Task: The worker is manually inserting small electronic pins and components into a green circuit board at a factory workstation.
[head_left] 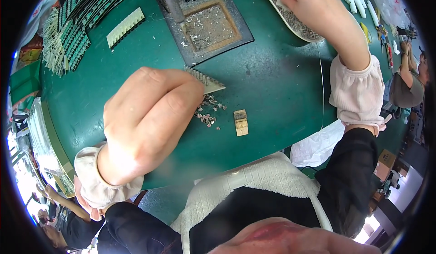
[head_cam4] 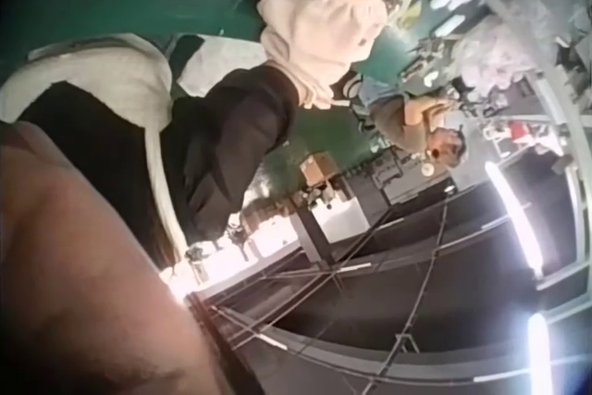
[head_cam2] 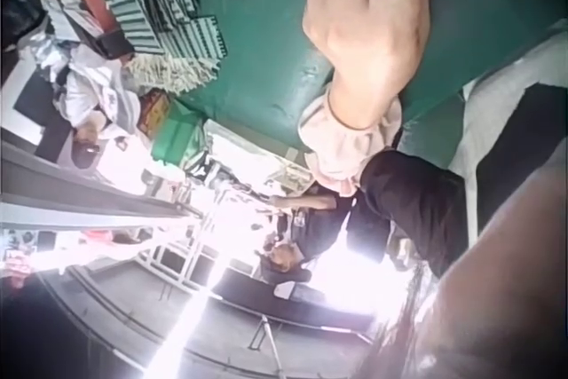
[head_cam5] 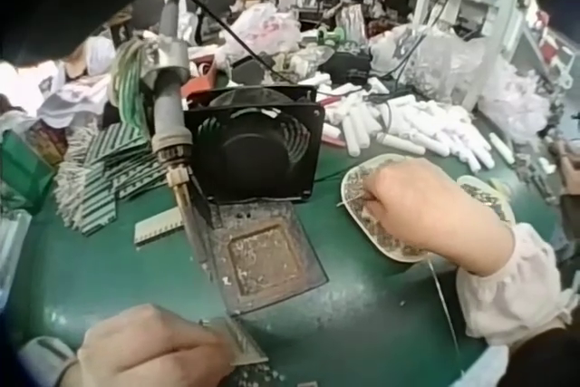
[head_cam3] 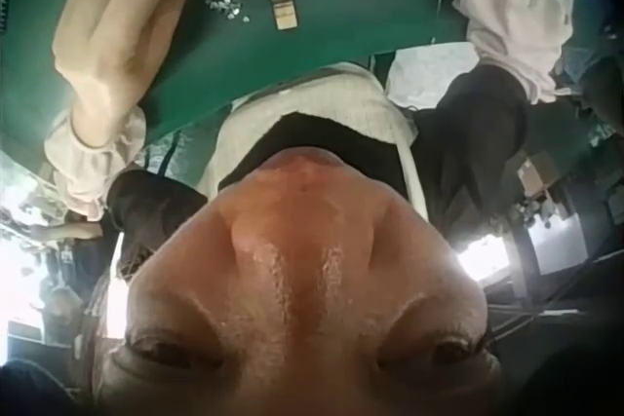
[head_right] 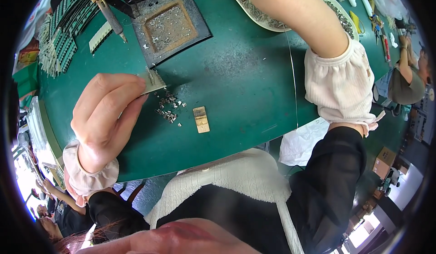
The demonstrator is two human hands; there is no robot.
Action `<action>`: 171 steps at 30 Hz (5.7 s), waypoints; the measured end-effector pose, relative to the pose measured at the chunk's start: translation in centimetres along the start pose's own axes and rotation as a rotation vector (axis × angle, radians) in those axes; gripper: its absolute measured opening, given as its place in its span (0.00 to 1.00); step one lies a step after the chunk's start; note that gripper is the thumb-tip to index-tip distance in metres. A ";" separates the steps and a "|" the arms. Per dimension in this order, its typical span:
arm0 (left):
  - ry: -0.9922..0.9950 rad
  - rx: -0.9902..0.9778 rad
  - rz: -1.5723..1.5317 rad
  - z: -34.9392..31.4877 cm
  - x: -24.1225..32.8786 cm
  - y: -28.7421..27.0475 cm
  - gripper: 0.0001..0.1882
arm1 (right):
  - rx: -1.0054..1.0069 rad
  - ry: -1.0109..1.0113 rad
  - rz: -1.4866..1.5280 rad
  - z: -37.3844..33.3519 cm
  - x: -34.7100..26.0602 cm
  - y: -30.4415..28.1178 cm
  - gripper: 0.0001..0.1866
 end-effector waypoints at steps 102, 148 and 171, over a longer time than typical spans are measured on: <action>0.181 0.276 -0.014 -1.3 1.3 1.0 0.19 | -0.272 -0.410 1.214 -4.2 -8.9 0.9 0.11; -1.039 -0.017 -1.304 -2.7 -7.1 5.1 0.05 | -0.101 -0.224 1.263 -3.2 -8.4 0.0 0.08; -0.999 -0.031 -1.370 -2.7 -7.3 4.9 0.07 | 0.119 -0.433 0.947 -3.8 -6.9 -0.8 0.08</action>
Point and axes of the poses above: each hand's wrist, its own z-axis towards the middle knuckle, its own y-axis out of the palm, x = y × z, the point moved 6 cm from there along z, towards the middle knuckle, and after that the axes turned 13 degrees about z, right-handed, at the moved point
